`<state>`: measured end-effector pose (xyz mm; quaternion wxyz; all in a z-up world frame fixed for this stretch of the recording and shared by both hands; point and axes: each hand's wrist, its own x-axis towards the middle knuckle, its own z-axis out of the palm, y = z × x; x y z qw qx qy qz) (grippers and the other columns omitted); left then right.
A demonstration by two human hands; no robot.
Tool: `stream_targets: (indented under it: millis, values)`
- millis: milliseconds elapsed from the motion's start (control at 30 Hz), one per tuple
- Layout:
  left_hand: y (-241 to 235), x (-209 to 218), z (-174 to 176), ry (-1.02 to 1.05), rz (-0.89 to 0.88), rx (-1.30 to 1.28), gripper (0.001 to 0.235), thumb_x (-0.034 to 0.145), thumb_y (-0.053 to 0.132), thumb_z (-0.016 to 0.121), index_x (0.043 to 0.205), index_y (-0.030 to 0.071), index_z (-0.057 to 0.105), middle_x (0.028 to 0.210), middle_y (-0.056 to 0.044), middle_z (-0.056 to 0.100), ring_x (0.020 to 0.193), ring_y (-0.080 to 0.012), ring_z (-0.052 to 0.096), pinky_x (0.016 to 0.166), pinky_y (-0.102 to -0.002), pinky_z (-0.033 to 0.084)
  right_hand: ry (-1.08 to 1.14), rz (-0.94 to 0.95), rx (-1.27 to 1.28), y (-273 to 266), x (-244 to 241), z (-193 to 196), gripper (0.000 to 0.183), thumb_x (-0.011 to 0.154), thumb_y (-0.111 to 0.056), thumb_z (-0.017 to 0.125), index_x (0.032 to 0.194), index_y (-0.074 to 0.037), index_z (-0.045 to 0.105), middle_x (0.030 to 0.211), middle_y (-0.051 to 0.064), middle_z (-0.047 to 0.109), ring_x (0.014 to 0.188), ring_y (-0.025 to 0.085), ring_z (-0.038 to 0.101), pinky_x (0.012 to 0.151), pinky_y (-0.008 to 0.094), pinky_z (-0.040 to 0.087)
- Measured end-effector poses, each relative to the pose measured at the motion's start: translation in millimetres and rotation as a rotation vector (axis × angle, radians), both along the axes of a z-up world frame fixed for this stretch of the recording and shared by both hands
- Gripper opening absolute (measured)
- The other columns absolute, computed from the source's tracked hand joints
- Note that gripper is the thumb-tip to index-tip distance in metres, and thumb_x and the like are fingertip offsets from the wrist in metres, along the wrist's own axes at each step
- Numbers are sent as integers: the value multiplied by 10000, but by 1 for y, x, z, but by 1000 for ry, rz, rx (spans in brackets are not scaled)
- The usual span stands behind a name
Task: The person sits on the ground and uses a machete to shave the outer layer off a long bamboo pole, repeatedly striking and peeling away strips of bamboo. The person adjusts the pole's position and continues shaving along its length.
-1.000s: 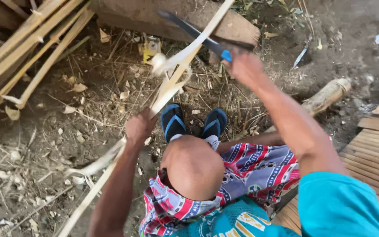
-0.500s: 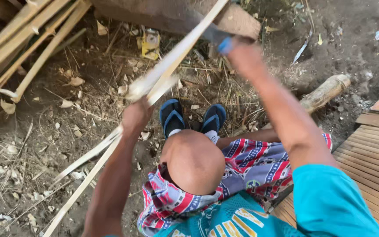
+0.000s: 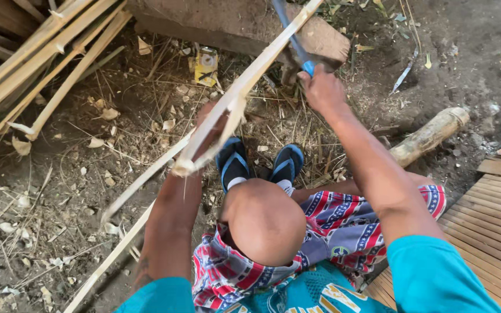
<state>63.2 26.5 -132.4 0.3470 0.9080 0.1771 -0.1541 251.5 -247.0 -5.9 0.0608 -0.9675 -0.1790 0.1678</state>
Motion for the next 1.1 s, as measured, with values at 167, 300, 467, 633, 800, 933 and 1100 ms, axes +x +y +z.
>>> stream_targets:
  millis: [167, 300, 467, 633, 800, 933, 1100]
  values:
    - [-19, 14, 12, 92, 8, 101, 330, 992, 370, 591, 1186, 114, 668, 900, -193, 730, 806, -387, 731, 688, -508, 605, 236, 172, -179, 22, -29, 10, 440, 1035, -459, 441, 1255, -83, 500, 798, 177, 709, 707, 388, 729, 633, 522, 590]
    - [-2, -44, 9, 221, -27, 216, 339, 1050, 395, 539, 1177, 111, 674, 869, -180, 726, 783, -365, 739, 670, -497, 615, -20, 305, -204, -20, 7, 24, 428, 1072, -493, 492, 1136, -77, 571, 802, 145, 704, 667, 359, 708, 561, 495, 565]
    - [-2, -39, 10, 245, -6, 250, 396, 1164, 404, 442, 1195, 76, 660, 821, -162, 725, 726, -333, 751, 615, -492, 636, 45, 275, -30, 13, -23, 9, 462, 1087, -440, 505, 1219, 1, 530, 701, 177, 708, 569, 377, 688, 497, 493, 544]
    - [26, -100, -12, 309, -104, 320, 689, 1022, 528, 498, 1490, 25, 440, 757, -160, 719, 653, -333, 739, 577, -475, 637, -107, 301, -181, -11, 27, 44, 495, 1051, -509, 540, 1130, -20, 561, 763, 203, 710, 611, 385, 690, 505, 517, 538]
    - [4, -111, -78, 295, 133, 281, 642, 1076, 629, 420, 1083, 75, 744, 830, -204, 721, 767, -361, 708, 702, -486, 597, 191, 145, -127, 5, -27, 27, 502, 1113, -506, 441, 1130, -13, 535, 745, 171, 722, 600, 371, 714, 525, 520, 570]
    - [6, -112, -71, 347, 256, 277, 815, 1186, 574, 252, 963, 24, 810, 834, -212, 754, 765, -325, 699, 720, -457, 596, 132, 492, -171, 10, -43, 12, 446, 908, -448, 626, 1087, -43, 570, 749, 197, 713, 653, 416, 702, 593, 543, 566]
    - [47, -158, -15, 334, -70, 85, 612, 968, 597, 393, 1395, 198, 577, 980, -202, 742, 718, -283, 742, 600, -405, 623, -214, 204, -127, -40, 35, 25, 456, 1075, -471, 591, 1097, -15, 603, 820, 253, 713, 757, 475, 707, 665, 579, 555]
